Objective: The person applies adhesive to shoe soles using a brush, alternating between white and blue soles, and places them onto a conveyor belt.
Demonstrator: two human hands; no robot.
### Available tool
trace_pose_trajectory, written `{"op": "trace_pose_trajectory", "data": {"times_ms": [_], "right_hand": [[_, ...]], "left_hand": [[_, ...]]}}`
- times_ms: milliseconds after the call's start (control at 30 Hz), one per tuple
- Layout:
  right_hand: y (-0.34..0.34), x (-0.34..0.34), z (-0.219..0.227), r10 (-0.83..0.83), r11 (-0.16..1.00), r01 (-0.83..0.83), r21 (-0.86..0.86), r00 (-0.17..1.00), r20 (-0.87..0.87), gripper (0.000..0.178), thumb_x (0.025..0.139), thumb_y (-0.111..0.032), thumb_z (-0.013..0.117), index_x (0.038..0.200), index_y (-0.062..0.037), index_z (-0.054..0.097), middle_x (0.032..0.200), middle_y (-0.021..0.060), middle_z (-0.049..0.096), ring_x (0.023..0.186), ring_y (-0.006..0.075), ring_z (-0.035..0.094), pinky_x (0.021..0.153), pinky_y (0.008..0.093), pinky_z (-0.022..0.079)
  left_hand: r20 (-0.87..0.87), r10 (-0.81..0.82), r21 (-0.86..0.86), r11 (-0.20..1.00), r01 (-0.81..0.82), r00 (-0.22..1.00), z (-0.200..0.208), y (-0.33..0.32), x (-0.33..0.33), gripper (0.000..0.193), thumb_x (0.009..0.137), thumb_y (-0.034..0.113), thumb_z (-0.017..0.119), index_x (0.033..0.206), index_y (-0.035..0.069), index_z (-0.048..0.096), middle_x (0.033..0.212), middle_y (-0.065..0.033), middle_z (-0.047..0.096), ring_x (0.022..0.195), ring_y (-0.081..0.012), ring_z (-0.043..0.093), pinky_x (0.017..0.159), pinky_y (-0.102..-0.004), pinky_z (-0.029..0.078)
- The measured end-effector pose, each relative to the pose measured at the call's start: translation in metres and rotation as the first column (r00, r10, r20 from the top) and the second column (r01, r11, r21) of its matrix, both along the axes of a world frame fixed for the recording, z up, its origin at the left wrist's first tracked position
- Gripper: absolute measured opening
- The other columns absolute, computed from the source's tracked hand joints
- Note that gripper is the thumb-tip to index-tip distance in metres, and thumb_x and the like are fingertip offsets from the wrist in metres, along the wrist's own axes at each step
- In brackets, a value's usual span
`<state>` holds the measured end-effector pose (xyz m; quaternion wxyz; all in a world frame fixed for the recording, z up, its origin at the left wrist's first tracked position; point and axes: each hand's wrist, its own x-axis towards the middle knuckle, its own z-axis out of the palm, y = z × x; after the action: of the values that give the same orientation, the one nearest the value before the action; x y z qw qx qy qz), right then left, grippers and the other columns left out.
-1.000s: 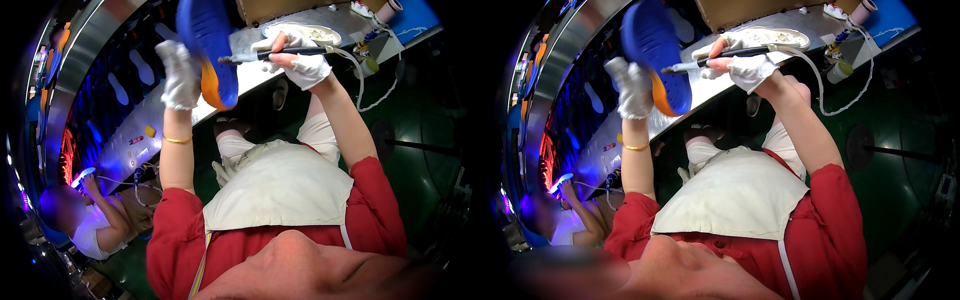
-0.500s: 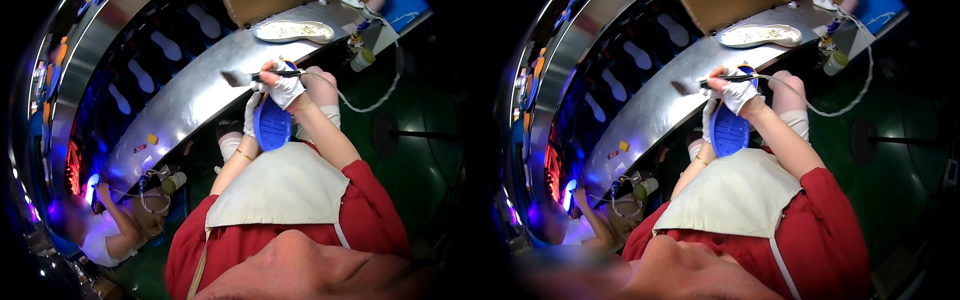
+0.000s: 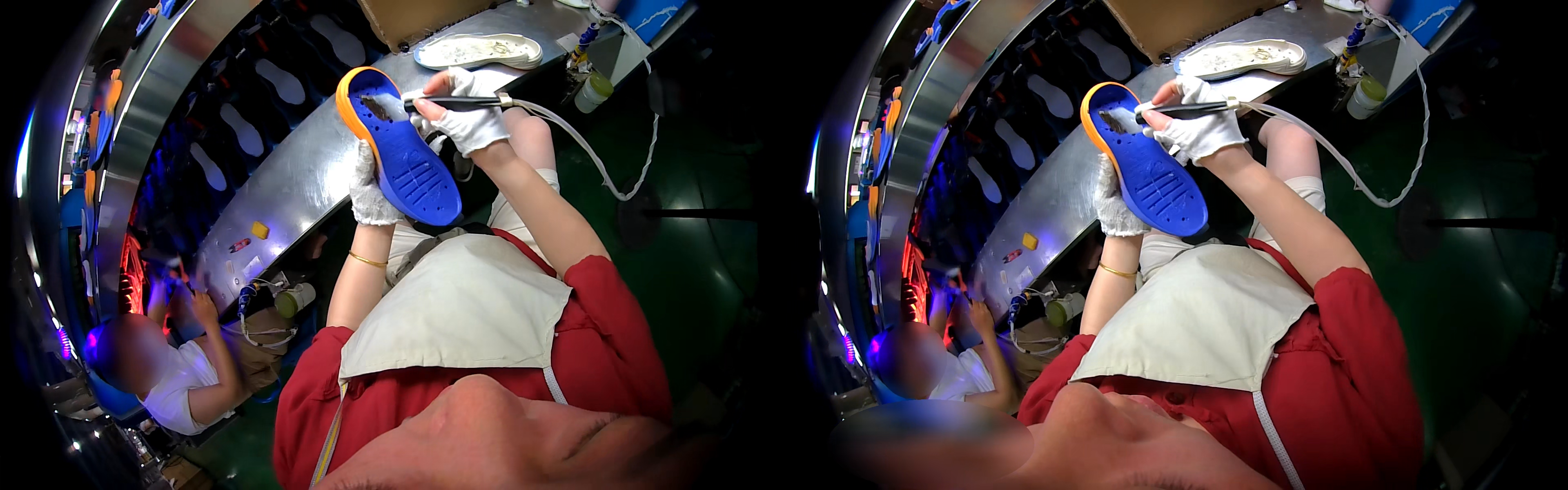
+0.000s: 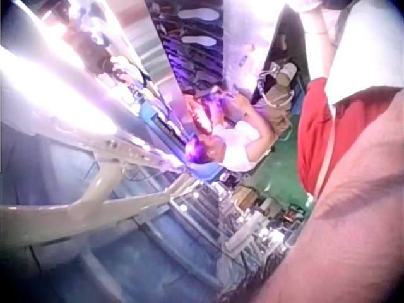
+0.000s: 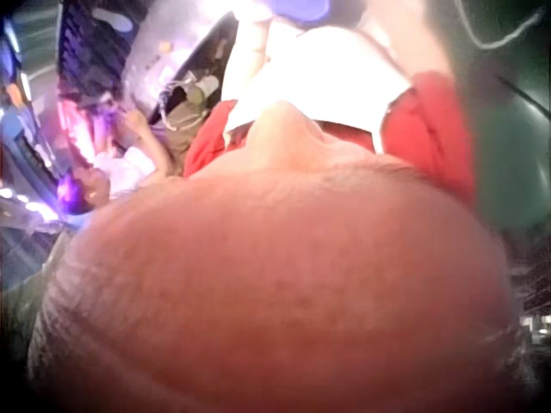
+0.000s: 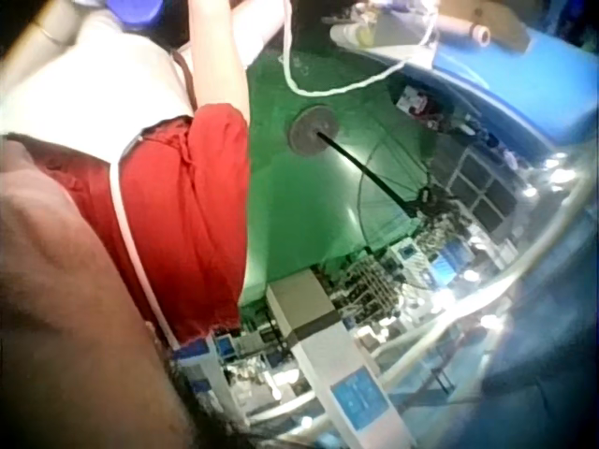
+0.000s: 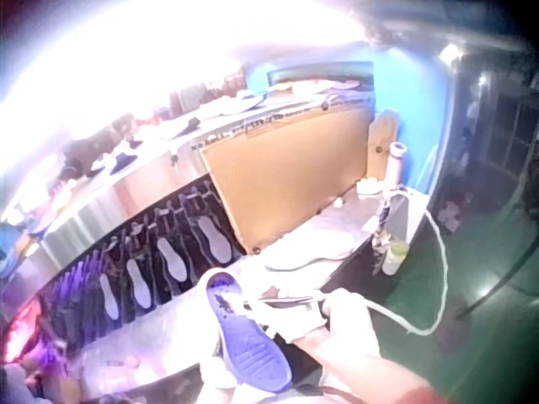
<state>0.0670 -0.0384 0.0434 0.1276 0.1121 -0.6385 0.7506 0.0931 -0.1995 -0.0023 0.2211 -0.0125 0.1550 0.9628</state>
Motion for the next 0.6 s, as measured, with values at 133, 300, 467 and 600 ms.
{"op": "trace_pose_trajectory", "data": {"times_ms": [133, 300, 467, 600], "right_hand": [[-0.017, 0.009, 0.009, 0.110, 0.993, -0.102, 0.068, 0.986, -0.128, 0.015, 0.078, -0.003, 0.065, 0.089, -0.0022, 0.055, 0.072, 0.0073, 0.063, 0.065, 0.0109, 0.062, 0.059, 0.0232, 0.051], [-0.009, 0.042, 0.020, 0.313, 0.947, -0.305, -0.097, 0.947, 0.069, 0.017, 0.077, -0.005, 0.065, 0.091, -0.0029, 0.055, 0.074, 0.0068, 0.061, 0.064, 0.0093, 0.059, 0.059, 0.0221, 0.050], [-0.015, 0.030, 0.010, 0.154, 0.982, -0.137, 0.133, 0.980, -0.128, 0.014, 0.074, -0.001, 0.066, 0.086, -0.0029, 0.057, 0.071, 0.0046, 0.061, 0.065, 0.0102, 0.058, 0.059, 0.0238, 0.048], [-0.012, 0.052, 0.016, 0.241, 0.951, -0.207, 0.232, 0.961, -0.132, 0.017, 0.071, -0.003, 0.067, 0.086, -0.0051, 0.059, 0.071, 0.0050, 0.060, 0.063, 0.0112, 0.057, 0.058, 0.0242, 0.046]], "left_hand": [[-0.047, -0.060, 0.042, 0.997, 0.062, 0.997, -0.005, -0.006, 0.002, 0.065, 0.087, 0.051, 0.049, 0.129, 0.003, 0.039, 0.125, -0.0152, 0.050, 0.111, -0.0280, 0.052, 0.095, -0.0419, 0.044], [-0.100, 0.074, -0.075, 0.994, -0.081, 0.992, 0.008, 0.000, 0.002, 0.065, 0.086, 0.057, 0.047, 0.128, 0.008, 0.039, 0.122, -0.0126, 0.050, 0.108, -0.0269, 0.052, 0.094, -0.0422, 0.045], [-0.058, 0.076, -0.026, 0.997, -0.078, 0.995, 0.009, -0.003, -0.004, 0.064, 0.086, 0.058, 0.045, 0.125, 0.008, 0.045, 0.118, -0.0116, 0.054, 0.102, -0.0250, 0.055, 0.090, -0.0407, 0.047], [-0.117, 0.103, -0.056, 0.992, -0.110, 0.988, 0.001, -0.007, -0.008, 0.065, 0.087, 0.059, 0.040, 0.127, 0.008, 0.044, 0.119, -0.0122, 0.054, 0.104, -0.0255, 0.054, 0.092, -0.0399, 0.045]]}}
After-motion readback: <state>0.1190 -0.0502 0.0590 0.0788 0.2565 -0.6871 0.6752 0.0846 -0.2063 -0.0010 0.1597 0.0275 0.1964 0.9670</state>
